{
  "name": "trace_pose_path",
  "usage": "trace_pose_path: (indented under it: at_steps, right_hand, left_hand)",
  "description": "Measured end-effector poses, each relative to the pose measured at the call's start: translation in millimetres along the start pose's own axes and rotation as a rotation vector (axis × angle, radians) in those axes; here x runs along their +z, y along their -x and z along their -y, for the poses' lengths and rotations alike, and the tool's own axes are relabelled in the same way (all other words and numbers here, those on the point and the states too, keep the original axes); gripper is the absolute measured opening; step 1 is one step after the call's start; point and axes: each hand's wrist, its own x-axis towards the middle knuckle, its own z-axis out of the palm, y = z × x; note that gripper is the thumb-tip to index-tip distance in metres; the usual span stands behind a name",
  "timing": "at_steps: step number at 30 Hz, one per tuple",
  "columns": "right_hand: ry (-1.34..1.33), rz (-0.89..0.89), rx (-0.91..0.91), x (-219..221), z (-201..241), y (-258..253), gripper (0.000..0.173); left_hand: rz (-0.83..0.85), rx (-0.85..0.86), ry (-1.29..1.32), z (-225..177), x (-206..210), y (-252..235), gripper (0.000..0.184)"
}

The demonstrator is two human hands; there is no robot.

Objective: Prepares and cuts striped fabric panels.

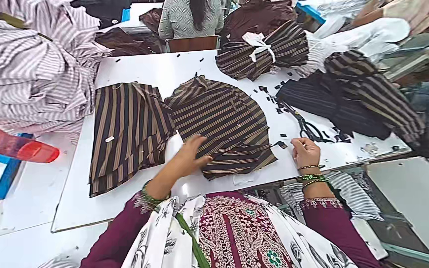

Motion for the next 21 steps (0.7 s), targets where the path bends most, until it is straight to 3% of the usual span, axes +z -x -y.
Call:
trace_pose_path:
  at_steps: [2, 4, 8, 10, 14, 18, 19, 21]
  right_hand:
    - [-0.039, 0.015, -0.040, 1.4, -6.3, -2.4, 0.016]
    - [-0.055, 0.044, -0.070, 0.1, -12.1, -3.1, 0.018]
    - [-0.052, 0.106, -0.104, -4.3, -13.1, -3.6, 0.017]
    - [0.000, 0.161, -0.151, -6.7, -14.4, -4.5, 0.017]
    - [0.088, 0.346, -0.351, 3.3, -9.7, -14.1, 0.025]
    - [0.420, 0.792, -0.418, 21.6, 19.8, -31.2, 0.033]
    - [0.485, 0.846, -0.432, 24.7, 24.5, -35.8, 0.030]
    - [0.498, 0.775, -0.511, 26.3, 21.3, -44.4, 0.025]
  left_hand:
    - [0.140, 0.005, -0.087, -10.7, 32.9, -30.6, 0.073]
    - [0.125, 0.033, -0.171, -5.8, 45.1, -52.2, 0.070]
    - [0.087, 0.043, -0.156, 11.9, 23.1, -83.8, 0.048]
    - [0.083, 0.021, -0.201, -0.7, 19.3, -91.5, 0.045]
    - [-0.047, 0.121, -0.212, -31.5, 51.7, -100.5, 0.049]
    - [-0.253, 0.191, -0.212, -28.3, 88.6, -94.6, 0.054]
    - [-0.316, 0.221, -0.224, -25.2, 93.3, -89.3, 0.056]
    - [-0.436, 0.308, -0.269, -18.2, 99.0, -75.6, 0.057]
